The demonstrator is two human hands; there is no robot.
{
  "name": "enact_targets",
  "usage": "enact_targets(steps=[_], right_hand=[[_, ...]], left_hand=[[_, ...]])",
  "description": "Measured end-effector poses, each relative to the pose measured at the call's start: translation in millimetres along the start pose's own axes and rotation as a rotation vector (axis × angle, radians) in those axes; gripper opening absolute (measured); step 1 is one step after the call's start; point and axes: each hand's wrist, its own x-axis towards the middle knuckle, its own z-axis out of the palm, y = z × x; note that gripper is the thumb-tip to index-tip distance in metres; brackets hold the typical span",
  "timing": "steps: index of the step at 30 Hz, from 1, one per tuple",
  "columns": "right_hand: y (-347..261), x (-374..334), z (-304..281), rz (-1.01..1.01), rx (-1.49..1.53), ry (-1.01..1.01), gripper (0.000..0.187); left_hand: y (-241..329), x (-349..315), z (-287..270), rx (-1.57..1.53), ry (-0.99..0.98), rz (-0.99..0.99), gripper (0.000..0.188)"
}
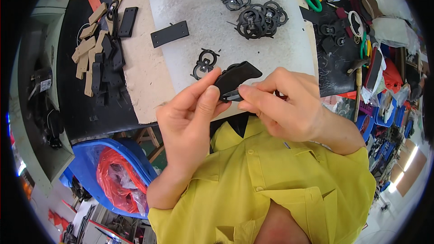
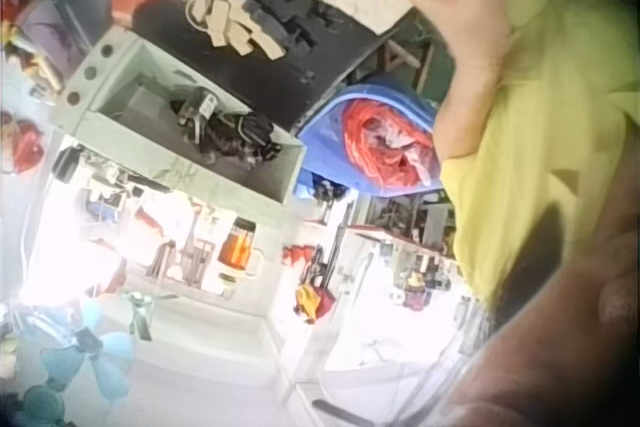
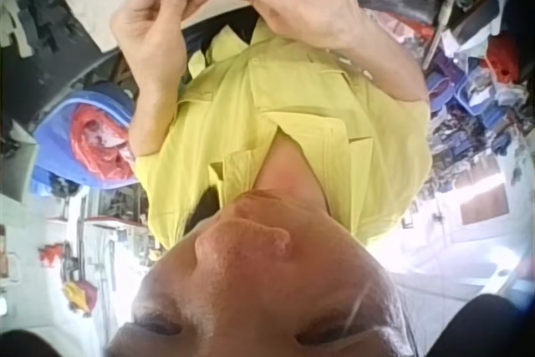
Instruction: The person assembles small black plastic components by hand. They pick up a rectangular base and a circular ring, then use a red utility knife to trim the edges of the base before fitting the ring onto it. The process is repeated for multiple units, with finished assemblies placed on the work surface.
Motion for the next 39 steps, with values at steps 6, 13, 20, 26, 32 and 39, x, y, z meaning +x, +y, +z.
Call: enact_targets(steps=[6, 13, 20, 26, 32, 39], right_hand=[[0.0, 8.0, -4.1, 0.31, 0.119, -0.081, 0.01], [3.8, 9.8, -20.2, 0.959, 0.856, -0.212, 0.022], [14.9, -0.1, -3.3, 1.079, 1.297, 0.042, 0.025], [11.4, 3.7, -0.8, 1.123, 1.352, -0.015, 0.028], [7.3, -1.8, -3.9, 1.125, 1.27, -0.088, 0.018], [25.6, -12.7, -27.2, 1.077, 1.117, 0.146, 0.018]], left_hand=[[-13.0, -8.7, 11.6, 0.5, 0.137, 0.453, 0.027], [-13.0, 9.6, -6.5, 0.676, 0.227, 0.896, 0.028], [-22.5, 9.4, -0.8, 0.392, 0.234, 0.695, 0.027], [-4.3, 3.8, -18.7, -0.191, -0.201, -0.225, 0.027], [-12.1, 5.0, -6.4, -0.156, -0.073, -0.045, 0.015], [-14.4, 36.8, 25.4, 0.282, -0.068, 0.447, 0.022]])
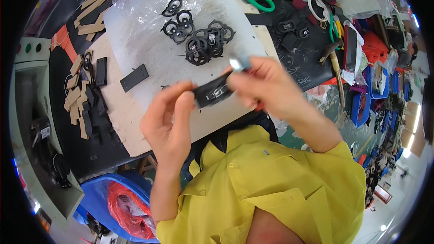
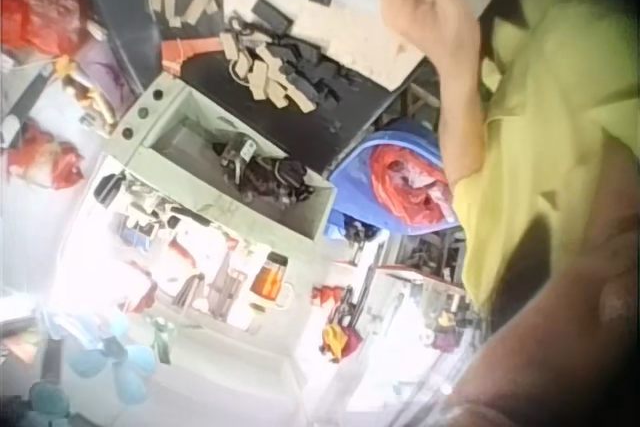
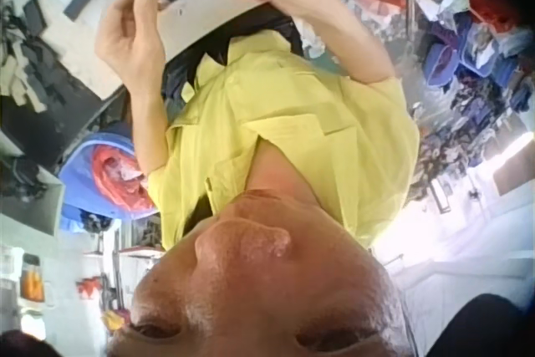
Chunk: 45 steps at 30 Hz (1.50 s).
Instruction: The person assembles small black plastic components by hand. They pick up a rectangular base and a circular ring, then use a red utility knife to trim the edges of the base before fitting the ring onto it. The process is repeated for multiple units, with finished assemblies placed on the work surface.
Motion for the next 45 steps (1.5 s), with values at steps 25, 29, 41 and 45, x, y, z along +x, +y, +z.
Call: enact_targets(steps=[25, 29, 41, 45], right_hand=[[5.8, 22.1, 38.2, -0.533, -0.564, -0.038, 0.011], [29.7, 26.0, 36.0, -1.023, -0.795, -0.046, 0.019], [17.7, 26.4, 33.6, -1.141, -0.986, -0.155, 0.033], [10.6, 29.6, 37.9, -1.135, -0.961, -0.046, 0.031]], left_hand=[[25.9, 4.1, -22.9, 0.063, 0.035, -0.231, 0.015], [27.8, 1.8, -26.7, 0.049, 0.035, -0.293, 0.012], [18.3, -4.2, -30.8, 0.004, -0.034, -0.241, 0.016], [14.0, -6.4, -37.4, -0.202, -0.2, -0.404, 0.022]])
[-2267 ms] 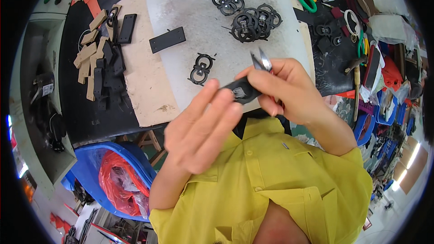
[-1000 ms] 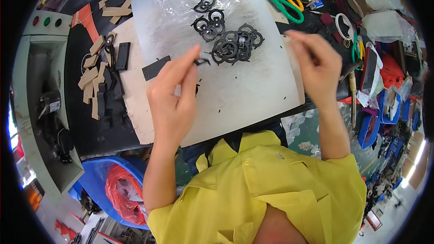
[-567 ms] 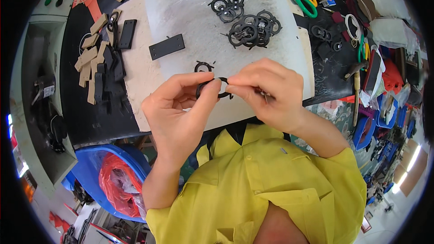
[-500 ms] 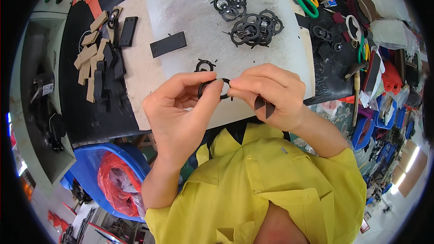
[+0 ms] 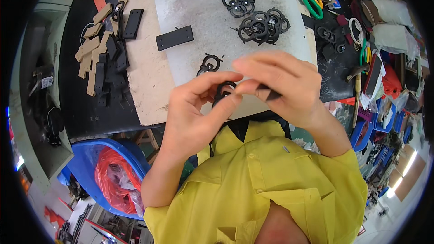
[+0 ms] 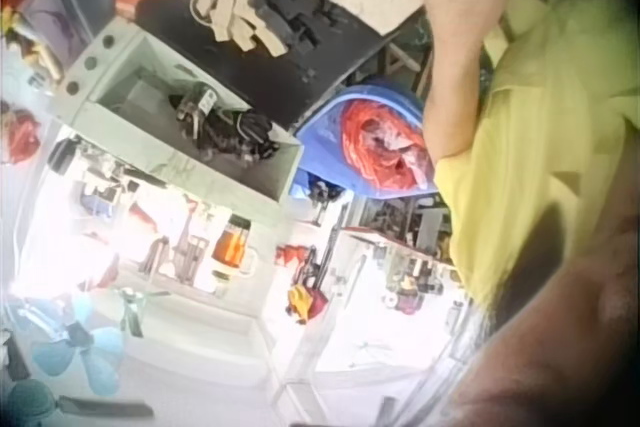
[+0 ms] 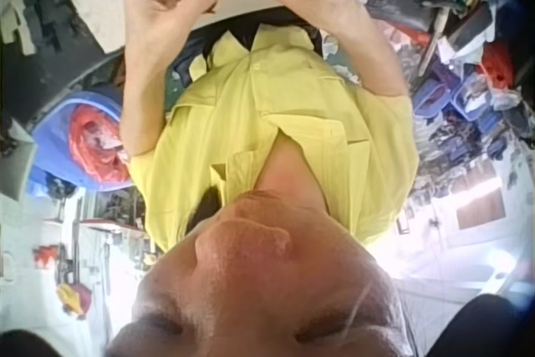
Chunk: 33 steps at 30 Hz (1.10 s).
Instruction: The person assembles small black plastic components by hand. They pick up a rectangular base and a circular ring, then use a red utility knife to trim the edges of the base before fitting the ring onto it. The process is repeated for multiple units, with finished assemblies placed on the work surface.
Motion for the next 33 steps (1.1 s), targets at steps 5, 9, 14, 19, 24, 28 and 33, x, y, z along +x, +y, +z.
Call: enact_targets(steps=[5, 9, 14, 19, 24, 28, 33], right_hand=[[-16.4, -1.6, -6.6, 0.51, 0.312, -0.114, 0.018], [-23.4, -3.1, -0.2, 0.756, 0.434, -0.123, 0.016], [-21.4, -12.9, 8.5, 0.41, 0.157, -0.063, 0.012], [-18.1, -14.3, 11.6, -0.021, -0.09, -0.021, 0.021], [-13.2, -25.6, 12.3, -0.046, -0.013, -0.044, 0.034], [-17.2, -15.7, 8.1, -0.159, -0.166, -0.108, 0.034], [-10.3, -17.2, 3.7, -0.138, -0.156, -0.084, 0.031]], left_hand=[[-4.5, -2.9, 6.9, -0.123, 0.312, 0.123, 0.014], [-15.0, -9.0, 13.2, 0.236, 0.427, 0.354, 0.013], [-23.4, -7.6, 18.2, 0.278, 0.532, 0.51, 0.013], [-18.4, -8.1, 13.7, 0.293, 0.553, 0.397, 0.012], [-23.5, -9.9, 15.9, 0.307, 0.562, 0.469, 0.011], [-23.0, -9.1, 16.5, 0.15, 0.53, 0.402, 0.012], [-7.9, -1.1, -12.6, 0.039, 0.097, 0.14, 0.015]])
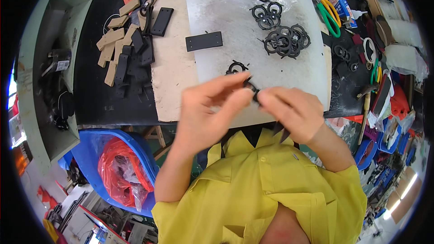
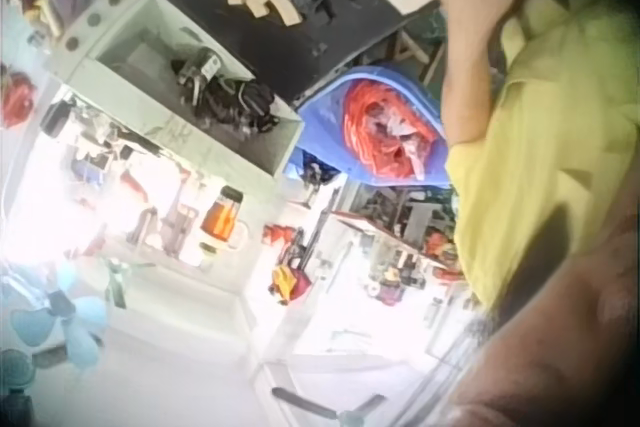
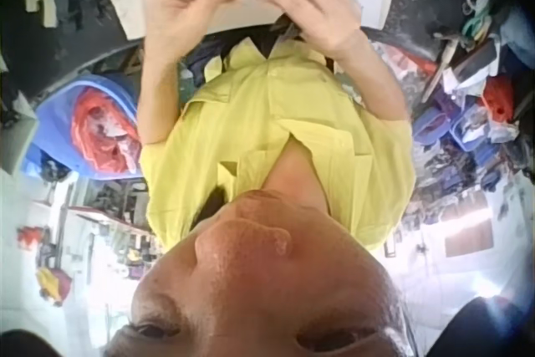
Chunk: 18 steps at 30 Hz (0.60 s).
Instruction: The person assembles small black plastic components by hand. They pick up a rectangular base and a circular ring, then use a red utility knife to trim the edges of the base before fitting the ring onto it. The process is repeated for multiple units, with finished assemblies placed on the work surface.
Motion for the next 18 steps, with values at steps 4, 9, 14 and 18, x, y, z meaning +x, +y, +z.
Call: enact_targets(steps=[4, 9, 14, 18], right_hand=[[7.0, -3.1, -5.2, 0.312, 0.201, 0.13, 0.024], [-4.2, 10.3, -14.5, 0.545, 0.506, 0.028, 0.021], [-10.7, 18.7, -15.0, 0.226, 0.548, -0.08, 0.033], [-9.5, 23.7, -13.9, 0.253, 0.507, -0.112, 0.03]], left_hand=[[-5.1, 48.0, -38.3, 0.731, 0.482, 0.352, 0.023], [-12.7, 52.7, -37.5, 0.76, 0.507, 0.367, 0.022], [6.8, 12.7, -4.1, 0.081, 0.381, 0.145, 0.026], [14.1, -9.6, -0.3, -0.19, 0.207, -0.008, 0.023]])
